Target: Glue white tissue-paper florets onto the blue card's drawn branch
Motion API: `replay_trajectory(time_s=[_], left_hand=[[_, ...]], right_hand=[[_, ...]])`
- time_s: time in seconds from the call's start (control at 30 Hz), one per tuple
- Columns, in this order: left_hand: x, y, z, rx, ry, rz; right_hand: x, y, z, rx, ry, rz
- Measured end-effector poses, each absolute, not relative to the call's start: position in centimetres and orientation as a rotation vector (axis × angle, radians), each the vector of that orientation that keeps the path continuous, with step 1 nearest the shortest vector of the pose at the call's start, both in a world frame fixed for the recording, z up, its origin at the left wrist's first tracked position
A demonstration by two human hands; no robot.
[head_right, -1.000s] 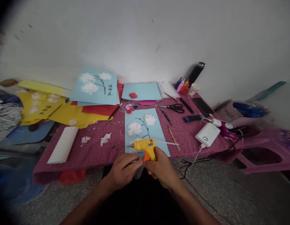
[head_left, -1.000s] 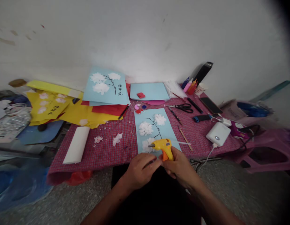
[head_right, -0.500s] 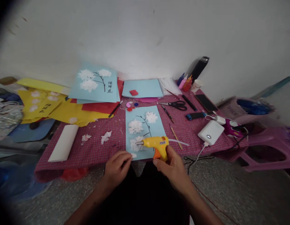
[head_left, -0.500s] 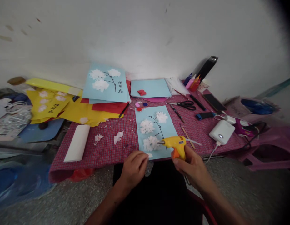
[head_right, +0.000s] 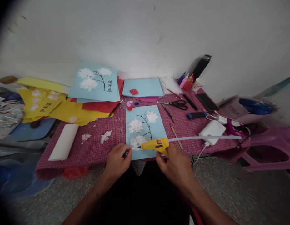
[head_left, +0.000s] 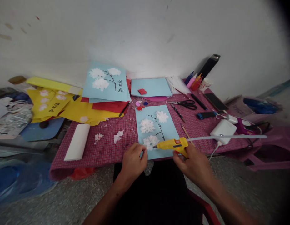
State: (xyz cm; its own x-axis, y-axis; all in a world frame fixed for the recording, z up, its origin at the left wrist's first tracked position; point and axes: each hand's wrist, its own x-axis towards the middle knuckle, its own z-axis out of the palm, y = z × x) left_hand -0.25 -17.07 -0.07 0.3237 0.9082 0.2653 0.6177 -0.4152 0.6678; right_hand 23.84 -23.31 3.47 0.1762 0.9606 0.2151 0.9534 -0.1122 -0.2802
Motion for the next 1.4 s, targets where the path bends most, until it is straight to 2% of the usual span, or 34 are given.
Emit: replay_trajectory(time_s=[0.17,0.37,0.83,1.4], left_hand=[[-0.2,-17.2,0.0,2.188,1.401,0.855],[-0.2,-17.3,0.1,2.196,1.428,0.848],[1.1,-18.0,-0.1,2.502,1.459,0.672],[0.7,-17.6,-0.2,2.248,1.433,0.835]], right_hand=[[24.5,-22.3,4.1,-1.966,-2.056,-0.239],[24.5,-21.8,4.9,-1.829,-2.233,-0.352],[25.8,-24.2,4.3,-1.852,-2.173,-0.295],[24.1,-23.9,2.2,-1.848,-2.164,-0.318]])
